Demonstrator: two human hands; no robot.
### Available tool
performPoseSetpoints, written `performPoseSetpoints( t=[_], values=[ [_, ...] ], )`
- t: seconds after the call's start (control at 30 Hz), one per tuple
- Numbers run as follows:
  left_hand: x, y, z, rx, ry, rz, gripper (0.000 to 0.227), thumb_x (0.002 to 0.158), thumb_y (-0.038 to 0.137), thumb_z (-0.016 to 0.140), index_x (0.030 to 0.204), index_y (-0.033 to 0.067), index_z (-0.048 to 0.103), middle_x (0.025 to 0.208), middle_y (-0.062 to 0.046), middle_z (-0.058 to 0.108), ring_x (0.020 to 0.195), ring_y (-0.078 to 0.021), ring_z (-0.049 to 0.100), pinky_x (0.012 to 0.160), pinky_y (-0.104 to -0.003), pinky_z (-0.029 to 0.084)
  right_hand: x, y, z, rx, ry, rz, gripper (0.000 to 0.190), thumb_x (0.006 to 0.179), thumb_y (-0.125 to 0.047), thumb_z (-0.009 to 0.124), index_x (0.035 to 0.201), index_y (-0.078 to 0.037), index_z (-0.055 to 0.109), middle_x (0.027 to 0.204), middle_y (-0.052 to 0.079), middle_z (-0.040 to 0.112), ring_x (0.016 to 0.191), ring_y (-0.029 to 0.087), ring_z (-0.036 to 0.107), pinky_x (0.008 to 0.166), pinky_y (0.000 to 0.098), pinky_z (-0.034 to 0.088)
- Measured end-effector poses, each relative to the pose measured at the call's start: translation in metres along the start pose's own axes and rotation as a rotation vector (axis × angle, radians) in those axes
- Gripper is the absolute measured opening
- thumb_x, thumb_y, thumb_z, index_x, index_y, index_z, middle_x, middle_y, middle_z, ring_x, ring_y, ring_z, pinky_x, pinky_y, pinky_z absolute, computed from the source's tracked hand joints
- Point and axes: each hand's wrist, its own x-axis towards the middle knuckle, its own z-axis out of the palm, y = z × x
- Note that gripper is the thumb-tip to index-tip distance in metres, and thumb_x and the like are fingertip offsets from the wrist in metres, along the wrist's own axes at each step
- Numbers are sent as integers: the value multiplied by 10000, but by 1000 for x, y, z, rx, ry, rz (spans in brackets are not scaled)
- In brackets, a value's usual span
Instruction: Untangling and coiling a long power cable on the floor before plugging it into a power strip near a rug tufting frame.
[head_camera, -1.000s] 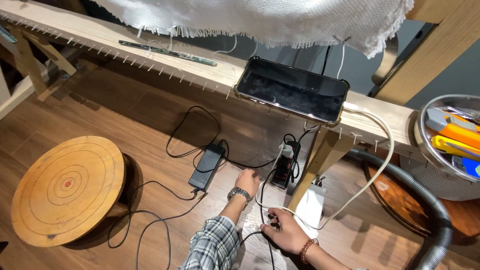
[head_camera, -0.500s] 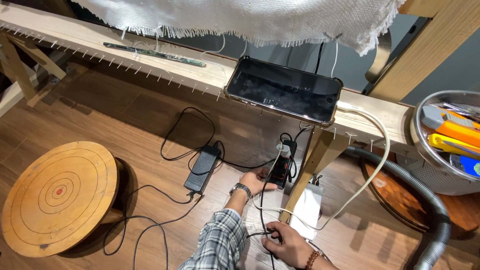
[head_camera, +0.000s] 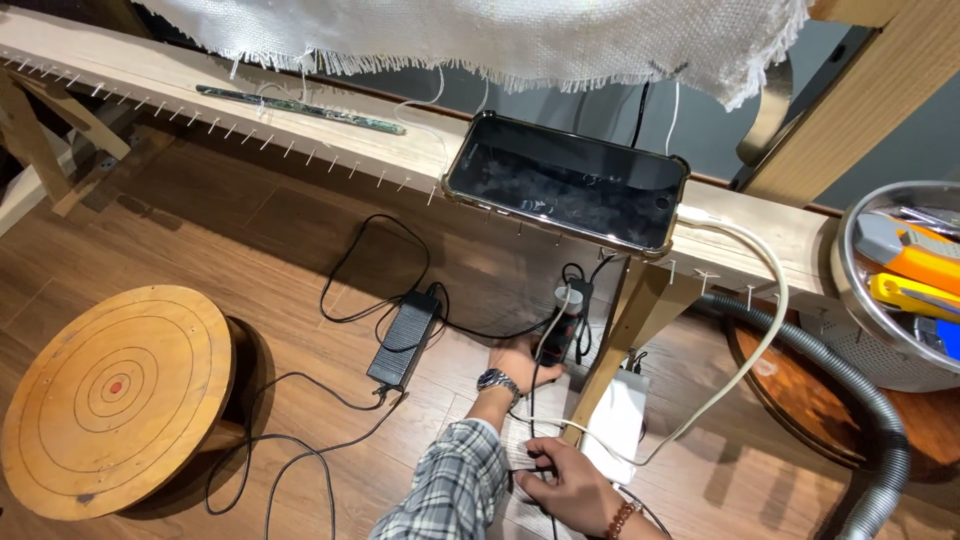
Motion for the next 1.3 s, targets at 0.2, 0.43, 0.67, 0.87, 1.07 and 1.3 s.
performPoseSetpoints(
  t=[0.2,0.43,0.67,0.87,1.07,1.3],
  values=[
    [-21,-27,-14,42,170,43,622,723,659,690,957,93,801,1040,-177,778,1051,-378,689,968,-447,489,26,-10,12,307,110,-149,435,935,-67,630,1362,-150,651,1114,-17,585,733,48,567,626,163,552],
    [-39,-68,-3,-68,358,177,587,746,682,735,997,152,748,1065,-126,743,1033,-343,661,915,-481,442,65,-61,8,507,372,-11,376,1053,-173,478,1413,-156,587,1324,29,687,959,132,565,821,281,456],
    [-51,-83,-3,-221,246,59,616,696,611,828,1145,211,693,1030,-64,680,1088,-304,706,983,-439,484,167,-27,-2,-94,604,-131,356,984,-315,573,1253,-161,746,1152,104,801,1186,308,722,1024,466,578],
    [-47,-93,5,-236,193,64,916,726,552,845,1535,297,502,1061,-106,625,1130,-365,686,1022,-467,520,234,7,3,-279,590,-189,336,988,-331,605,1278,-194,705,1157,120,777,1160,333,728,998,480,605],
    [-36,-102,14,-277,161,65,971,693,579,879,1556,392,475,1029,-70,583,1099,-337,689,982,-435,552,239,7,-5,-499,569,-427,229,942,-208,636,993,-3,722,842,205,751,894,390,778,734,456,665],
    [-27,-108,22,-272,150,8,916,694,596,886,1511,398,522,1073,-66,583,1120,-317,686,1012,-450,556,211,-9,-17,-683,533,-528,206,967,-208,576,911,-47,691,787,140,726,815,348,777,681,437,649]
  ],
)
